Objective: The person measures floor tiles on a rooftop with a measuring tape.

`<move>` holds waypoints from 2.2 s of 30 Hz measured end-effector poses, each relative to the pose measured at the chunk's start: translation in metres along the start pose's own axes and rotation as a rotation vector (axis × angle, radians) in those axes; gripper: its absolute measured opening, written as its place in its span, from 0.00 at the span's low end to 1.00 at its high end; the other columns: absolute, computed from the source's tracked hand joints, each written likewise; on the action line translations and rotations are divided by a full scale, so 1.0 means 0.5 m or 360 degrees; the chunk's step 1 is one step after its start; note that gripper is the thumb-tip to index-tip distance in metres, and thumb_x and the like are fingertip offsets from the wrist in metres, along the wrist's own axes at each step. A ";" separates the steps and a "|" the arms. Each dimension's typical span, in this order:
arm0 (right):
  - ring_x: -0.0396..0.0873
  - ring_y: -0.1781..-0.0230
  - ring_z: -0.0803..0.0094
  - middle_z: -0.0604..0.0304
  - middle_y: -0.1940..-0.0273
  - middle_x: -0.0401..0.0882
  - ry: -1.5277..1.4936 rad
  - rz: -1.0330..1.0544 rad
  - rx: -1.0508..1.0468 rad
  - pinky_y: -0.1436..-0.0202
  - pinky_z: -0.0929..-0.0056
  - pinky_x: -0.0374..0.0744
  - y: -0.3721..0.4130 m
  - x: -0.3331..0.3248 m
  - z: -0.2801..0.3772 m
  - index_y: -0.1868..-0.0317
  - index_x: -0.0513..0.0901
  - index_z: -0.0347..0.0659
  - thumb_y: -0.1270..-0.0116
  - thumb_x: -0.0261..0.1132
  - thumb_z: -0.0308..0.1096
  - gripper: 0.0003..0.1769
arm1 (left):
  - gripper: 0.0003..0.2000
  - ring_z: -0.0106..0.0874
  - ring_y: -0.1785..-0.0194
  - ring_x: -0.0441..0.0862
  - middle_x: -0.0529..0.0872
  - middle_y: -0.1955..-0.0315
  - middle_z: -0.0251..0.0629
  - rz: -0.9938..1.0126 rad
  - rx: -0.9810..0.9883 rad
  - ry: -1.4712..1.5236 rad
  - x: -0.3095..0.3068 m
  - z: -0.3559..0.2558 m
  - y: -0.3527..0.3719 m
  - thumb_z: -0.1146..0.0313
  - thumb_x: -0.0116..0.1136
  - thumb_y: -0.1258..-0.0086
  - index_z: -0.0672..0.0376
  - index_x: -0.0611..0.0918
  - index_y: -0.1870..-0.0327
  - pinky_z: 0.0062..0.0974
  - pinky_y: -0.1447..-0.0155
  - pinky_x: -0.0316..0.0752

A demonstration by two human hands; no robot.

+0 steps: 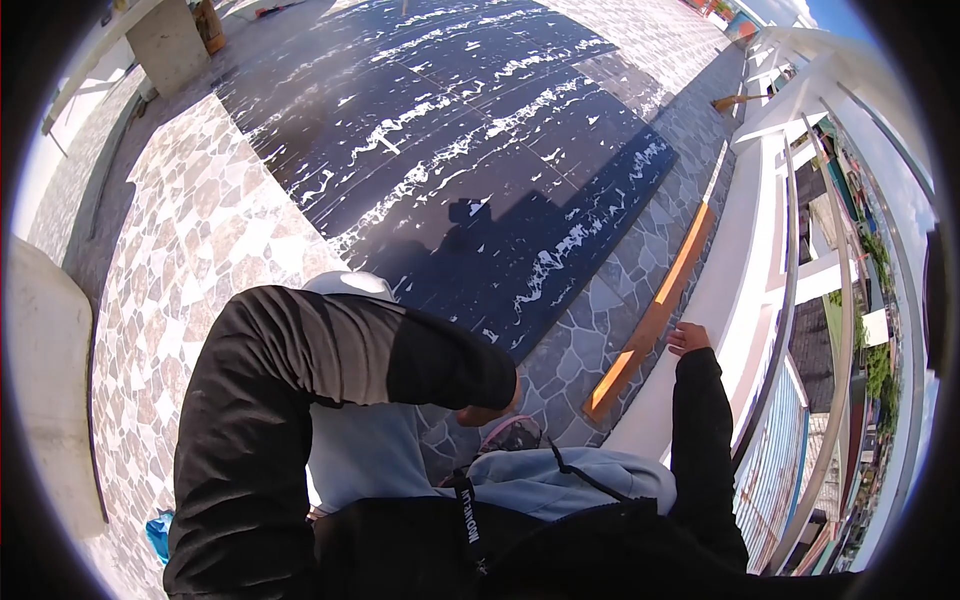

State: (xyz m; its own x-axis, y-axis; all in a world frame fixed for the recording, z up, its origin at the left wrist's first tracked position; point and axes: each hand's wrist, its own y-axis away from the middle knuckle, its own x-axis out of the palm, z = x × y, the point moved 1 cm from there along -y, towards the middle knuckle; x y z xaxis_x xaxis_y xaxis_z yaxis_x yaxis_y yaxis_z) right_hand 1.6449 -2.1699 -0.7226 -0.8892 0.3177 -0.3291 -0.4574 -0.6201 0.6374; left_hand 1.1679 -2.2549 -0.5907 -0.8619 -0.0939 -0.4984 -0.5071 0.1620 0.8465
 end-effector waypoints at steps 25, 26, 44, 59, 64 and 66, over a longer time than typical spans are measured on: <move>0.80 0.63 0.60 0.48 0.57 0.78 0.0008 0.0001 -0.0064 0.61 0.59 0.77 0.009 -0.002 -0.001 0.46 0.74 0.35 0.37 0.59 0.40 0.22 | 0.18 0.39 0.54 0.83 0.85 0.58 0.43 0.0073 -0.0102 0.0146 -0.006 0.001 0.013 0.64 0.64 0.51 0.57 0.85 0.57 0.38 0.55 0.76; 0.80 0.64 0.60 0.48 0.58 0.78 0.0000 0.0007 -0.0078 0.62 0.60 0.77 0.010 -0.004 0.000 0.47 0.75 0.35 0.38 0.59 0.40 0.22 | 0.19 0.39 0.54 0.83 0.85 0.58 0.43 0.0133 -0.0131 0.0165 -0.010 0.000 0.016 0.64 0.66 0.53 0.57 0.85 0.58 0.37 0.56 0.76; 0.78 0.61 0.61 0.50 0.56 0.77 0.0077 -0.0022 -0.0078 0.56 0.60 0.77 0.044 0.009 0.016 0.46 0.72 0.34 0.37 0.59 0.39 0.23 | 0.32 0.47 0.47 0.78 0.77 0.53 0.55 -0.0011 -0.0088 0.0495 -0.019 0.020 0.027 0.72 0.71 0.60 0.56 0.76 0.47 0.40 0.51 0.77; 0.81 0.67 0.65 0.55 0.64 0.80 0.0004 -0.0065 -0.0087 0.64 0.63 0.79 0.034 0.013 0.009 0.55 0.77 0.36 0.34 0.57 0.40 0.15 | 0.32 0.45 0.53 0.81 0.82 0.59 0.49 -0.0154 -0.0076 0.0490 -0.013 0.020 0.026 0.56 0.73 0.59 0.61 0.77 0.51 0.37 0.50 0.77; 0.81 0.73 0.63 0.52 0.69 0.79 -0.0041 -0.0131 -0.0096 0.77 0.67 0.73 0.026 0.013 0.006 0.59 0.77 0.33 0.37 0.59 0.35 0.13 | 0.32 0.42 0.57 0.83 0.85 0.63 0.47 -0.0317 -0.0146 0.0468 -0.020 0.011 0.039 0.44 0.71 0.59 0.63 0.82 0.58 0.35 0.53 0.77; 0.81 0.73 0.63 0.52 0.69 0.80 -0.0084 -0.0072 -0.0101 0.76 0.66 0.74 0.027 0.008 0.005 0.57 0.77 0.33 0.38 0.59 0.36 0.14 | 0.32 0.41 0.58 0.84 0.85 0.64 0.47 -0.0335 -0.0162 0.0495 -0.026 0.006 0.044 0.42 0.69 0.58 0.63 0.84 0.61 0.35 0.55 0.77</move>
State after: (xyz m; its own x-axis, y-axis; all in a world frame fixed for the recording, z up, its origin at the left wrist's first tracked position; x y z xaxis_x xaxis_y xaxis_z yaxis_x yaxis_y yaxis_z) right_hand 1.6351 -2.1752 -0.7134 -0.8673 0.3826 -0.3184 -0.4975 -0.6480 0.5767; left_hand 1.1679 -2.2471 -0.5661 -0.6900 -0.4108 -0.5959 -0.6572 0.0107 0.7536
